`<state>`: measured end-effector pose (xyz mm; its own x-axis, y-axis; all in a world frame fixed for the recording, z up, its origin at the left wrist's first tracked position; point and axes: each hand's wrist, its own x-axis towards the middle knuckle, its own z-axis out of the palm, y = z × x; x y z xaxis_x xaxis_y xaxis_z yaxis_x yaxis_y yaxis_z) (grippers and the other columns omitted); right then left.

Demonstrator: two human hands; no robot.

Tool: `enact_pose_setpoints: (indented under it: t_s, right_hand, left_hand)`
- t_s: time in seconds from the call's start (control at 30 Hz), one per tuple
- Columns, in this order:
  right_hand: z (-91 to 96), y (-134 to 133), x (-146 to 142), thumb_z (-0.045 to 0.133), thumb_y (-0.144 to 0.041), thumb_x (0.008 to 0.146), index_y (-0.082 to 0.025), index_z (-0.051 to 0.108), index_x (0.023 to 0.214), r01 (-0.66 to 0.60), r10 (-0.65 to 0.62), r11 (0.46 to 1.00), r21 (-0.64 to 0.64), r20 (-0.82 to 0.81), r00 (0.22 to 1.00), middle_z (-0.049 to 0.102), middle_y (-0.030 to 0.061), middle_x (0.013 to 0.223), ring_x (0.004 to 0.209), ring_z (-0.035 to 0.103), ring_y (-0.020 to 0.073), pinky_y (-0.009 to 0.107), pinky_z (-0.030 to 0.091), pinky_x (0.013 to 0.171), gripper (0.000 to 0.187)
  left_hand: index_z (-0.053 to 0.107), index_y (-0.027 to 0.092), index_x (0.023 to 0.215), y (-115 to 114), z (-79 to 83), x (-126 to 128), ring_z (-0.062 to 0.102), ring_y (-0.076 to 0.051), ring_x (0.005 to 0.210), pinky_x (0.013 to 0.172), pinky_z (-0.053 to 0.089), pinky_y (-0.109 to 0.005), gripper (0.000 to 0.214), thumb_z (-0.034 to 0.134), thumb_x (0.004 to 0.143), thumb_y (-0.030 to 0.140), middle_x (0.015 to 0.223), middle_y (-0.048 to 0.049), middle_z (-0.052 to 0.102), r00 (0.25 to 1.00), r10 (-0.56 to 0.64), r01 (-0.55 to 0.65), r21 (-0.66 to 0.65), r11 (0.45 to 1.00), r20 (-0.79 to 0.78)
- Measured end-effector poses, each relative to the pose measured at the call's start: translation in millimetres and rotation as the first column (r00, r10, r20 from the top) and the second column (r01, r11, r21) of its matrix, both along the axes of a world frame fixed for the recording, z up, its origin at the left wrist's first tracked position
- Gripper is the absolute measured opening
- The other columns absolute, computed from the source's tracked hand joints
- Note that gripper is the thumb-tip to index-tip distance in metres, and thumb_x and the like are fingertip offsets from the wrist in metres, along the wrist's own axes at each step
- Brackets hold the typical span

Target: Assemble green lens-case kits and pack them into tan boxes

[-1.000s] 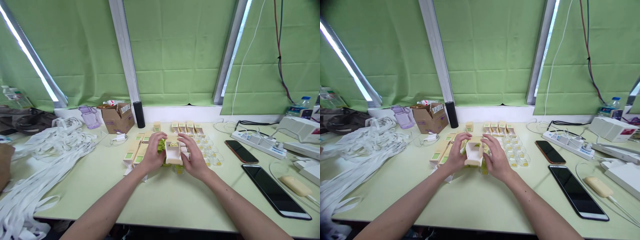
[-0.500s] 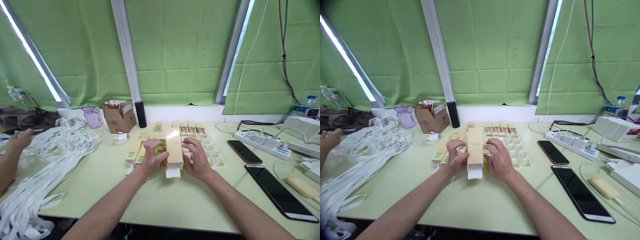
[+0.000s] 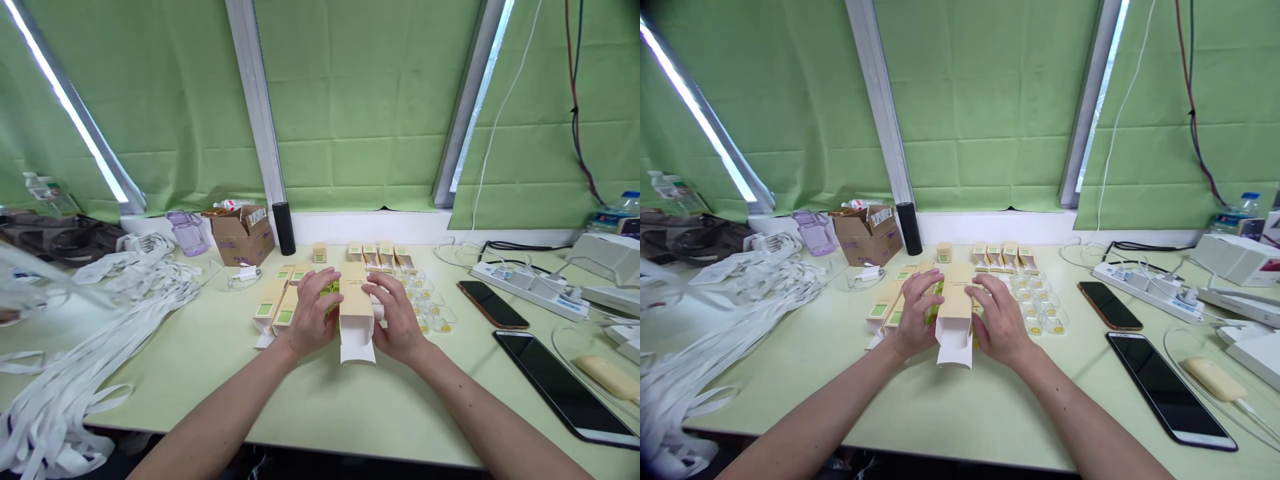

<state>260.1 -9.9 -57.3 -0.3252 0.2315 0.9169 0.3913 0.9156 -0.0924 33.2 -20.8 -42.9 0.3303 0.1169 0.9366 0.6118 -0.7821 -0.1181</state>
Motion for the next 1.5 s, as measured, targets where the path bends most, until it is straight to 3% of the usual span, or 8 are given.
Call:
enact_pose_setpoints:
  t_s: [0.2,0.4,0.53,0.67,0.87,0.97,1.2,1.5]
  right_hand:
    - [4.3,-4,-1,0.053,-0.015,0.099,-0.034,0.031,0.167,-0.064,0.060,0.989,-0.134,-0.031,0.998,0.053,0.0134,0.159,0.151,0.049,0.0370,0.067,0.048,0.120,0.074]
    - [-6.0,-5,-10,0.059,-0.029,0.106,-0.033,0.039,0.158,-0.175,0.080,0.892,-0.418,-0.234,0.969,0.066,0.0142,0.146,0.136,0.065,0.0338,0.059,0.059,0.109,0.055]
    - [-5.9,-8,-17,0.060,-0.034,0.108,-0.036,0.037,0.153,-0.374,0.197,0.786,-0.493,-0.373,0.907,0.065,0.0125,0.147,0.136,0.066,0.0303,0.058,0.057,0.112,0.051]
    - [-1.8,-11,-19,0.061,-0.039,0.108,-0.039,0.039,0.153,-0.412,0.195,0.728,-0.548,-0.410,0.891,0.051,0.0123,0.158,0.122,0.070,0.0268,0.051,0.063,0.101,0.051]
    - [-0.6,-11,-16,0.056,-0.041,0.109,-0.038,0.045,0.152,-0.373,0.195,0.739,-0.561,-0.352,0.915,0.038,0.0122,0.164,0.109,0.069,0.0206,0.049,0.063,0.102,0.044]
    - [-1.3,-10,-15,0.054,-0.041,0.110,-0.038,0.050,0.150,-0.338,0.185,0.751,-0.567,-0.312,0.932,0.037,0.0131,0.165,0.107,0.070,0.0201,0.048,0.063,0.104,0.039]
    - [-3.0,-7,-12,0.052,-0.044,0.111,-0.037,0.060,0.146,-0.298,0.146,0.754,-0.585,-0.293,0.945,0.039,0.0130,0.160,0.104,0.070,0.0195,0.049,0.062,0.106,0.037]
    - [-1.1,-5,-11,0.054,-0.047,0.110,-0.037,0.063,0.144,-0.413,0.202,0.670,-0.617,-0.384,0.901,0.038,0.0128,0.156,0.103,0.073,0.0188,0.043,0.066,0.096,0.038]
  left_hand:
    - [0.044,0.025,0.151,2,-1.3,3,0.067,-0.028,0.133,0.128,0.031,-0.059,0.050,0.059,0.102,0.023,0.138,-0.0142,0.071,0.995,-0.089,0.094,-0.124,0.988,0.044]
    - [0.046,0.025,0.158,3,-9.8,7,0.065,-0.031,0.125,0.107,0.052,-0.049,0.064,0.071,0.100,0.038,0.138,-0.0159,0.068,0.977,-0.065,0.119,-0.266,0.957,0.203]
    - [0.047,0.026,0.158,3,-12.2,12,0.066,-0.028,0.116,0.096,0.055,-0.043,0.063,0.069,0.101,0.043,0.146,-0.0176,0.060,0.923,-0.094,0.245,-0.380,0.892,0.374]
    - [0.049,0.029,0.151,3,-9.2,16,0.066,-0.018,0.096,0.087,0.053,-0.036,0.056,0.070,0.101,0.042,0.152,-0.0154,0.052,0.851,-0.086,0.341,-0.421,0.841,0.519]
    - [0.048,0.028,0.144,5,-9.1,17,0.060,-0.011,0.076,0.065,0.047,-0.025,0.048,0.066,0.104,0.046,0.128,-0.0087,0.063,0.766,-0.046,0.490,-0.535,0.688,0.642]
    - [0.050,0.026,0.141,6,-10.6,17,0.059,-0.010,0.071,0.061,0.046,-0.024,0.046,0.065,0.104,0.049,0.118,-0.0065,0.065,0.760,-0.029,0.512,-0.570,0.643,0.650]
    - [0.063,0.027,0.133,4,-7.6,19,0.064,-0.012,0.080,0.068,0.054,-0.026,0.037,0.060,0.106,0.051,0.139,-0.0107,0.059,0.812,-0.029,0.444,-0.585,0.679,0.583]
    - [0.068,0.026,0.131,4,-6.8,17,0.066,-0.014,0.089,0.078,0.058,-0.030,0.034,0.056,0.108,0.047,0.142,-0.0124,0.055,0.845,-0.050,0.402,-0.571,0.716,0.532]
